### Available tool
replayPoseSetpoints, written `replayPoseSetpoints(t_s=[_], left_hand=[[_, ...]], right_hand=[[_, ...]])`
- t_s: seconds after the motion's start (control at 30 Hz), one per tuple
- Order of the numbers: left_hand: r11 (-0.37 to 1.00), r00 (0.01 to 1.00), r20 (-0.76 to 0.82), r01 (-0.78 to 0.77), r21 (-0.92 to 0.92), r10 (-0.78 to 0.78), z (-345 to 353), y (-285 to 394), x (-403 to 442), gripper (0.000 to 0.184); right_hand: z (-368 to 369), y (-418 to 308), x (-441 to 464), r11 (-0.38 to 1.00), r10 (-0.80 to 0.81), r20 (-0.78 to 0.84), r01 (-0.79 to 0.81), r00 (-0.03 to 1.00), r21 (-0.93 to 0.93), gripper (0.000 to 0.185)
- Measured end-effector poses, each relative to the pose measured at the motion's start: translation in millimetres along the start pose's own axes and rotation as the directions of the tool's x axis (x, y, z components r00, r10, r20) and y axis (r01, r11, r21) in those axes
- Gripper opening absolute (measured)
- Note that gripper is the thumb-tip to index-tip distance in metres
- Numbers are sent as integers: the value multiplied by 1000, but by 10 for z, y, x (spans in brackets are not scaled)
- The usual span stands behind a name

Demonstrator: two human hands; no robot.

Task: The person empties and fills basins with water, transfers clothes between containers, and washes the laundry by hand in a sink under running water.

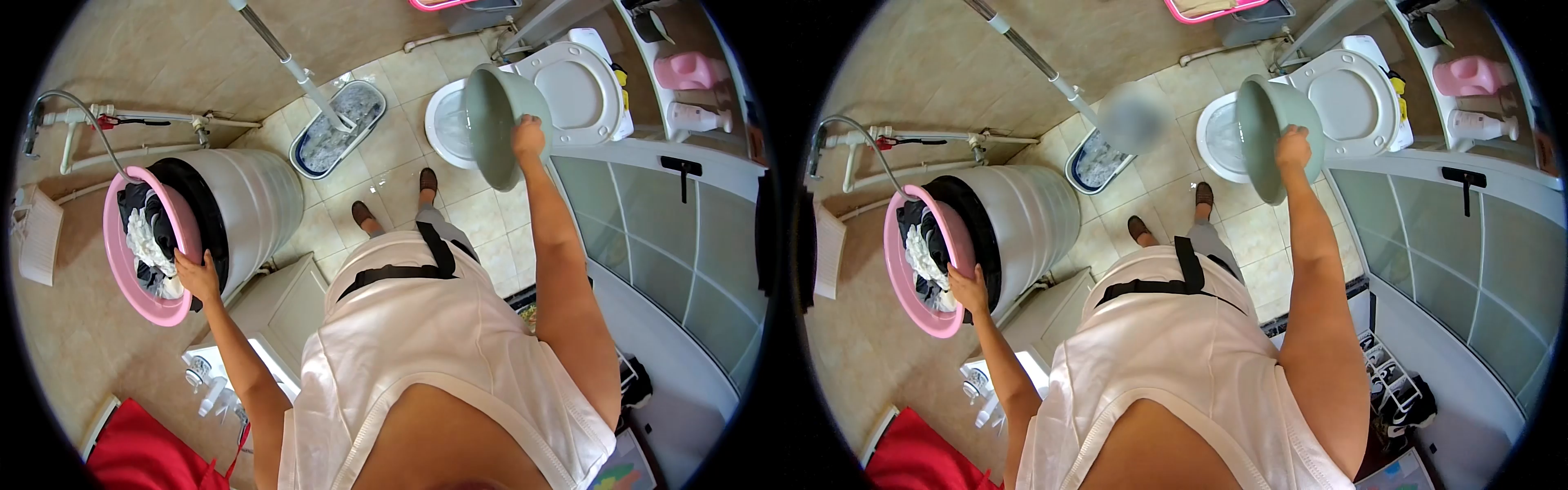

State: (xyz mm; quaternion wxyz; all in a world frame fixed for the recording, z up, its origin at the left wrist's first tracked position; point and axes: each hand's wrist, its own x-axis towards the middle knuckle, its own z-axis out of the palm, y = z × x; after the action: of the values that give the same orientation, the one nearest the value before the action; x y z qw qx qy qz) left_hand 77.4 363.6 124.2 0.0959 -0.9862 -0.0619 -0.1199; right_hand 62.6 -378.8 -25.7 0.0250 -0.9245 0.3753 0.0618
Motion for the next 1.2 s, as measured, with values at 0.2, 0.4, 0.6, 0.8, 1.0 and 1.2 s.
replayPoseSetpoints(t_s=[0.2,0.4,0.6,0.8,1.0,1.2], left_hand=[[1000,1000,-8,9,20,-8,-10,18,-4,76],[999,999,-34,28,33,-27,6,29,-16,76],[998,998,-51,20,-56,-22,155,-141,-67,80],[992,991,-84,93,-90,-100,19,-55,-33,79],[925,973,-105,157,-346,-204,53,-162,3,54],[812,892,-204,245,-530,-402,68,-387,114,45]], right_hand=[[-93,89,-162,988,-123,-33,119,992,-95,20],[-234,376,-296,995,-90,-80,86,993,-53,21],[-20,857,-249,996,-83,-126,84,989,10,41],[304,1147,-154,583,271,224,-345,936,735,37],[1108,1369,86,-97,140,729,-723,670,684,26],[1110,769,-144,-374,-3,735,-683,678,628,47]])
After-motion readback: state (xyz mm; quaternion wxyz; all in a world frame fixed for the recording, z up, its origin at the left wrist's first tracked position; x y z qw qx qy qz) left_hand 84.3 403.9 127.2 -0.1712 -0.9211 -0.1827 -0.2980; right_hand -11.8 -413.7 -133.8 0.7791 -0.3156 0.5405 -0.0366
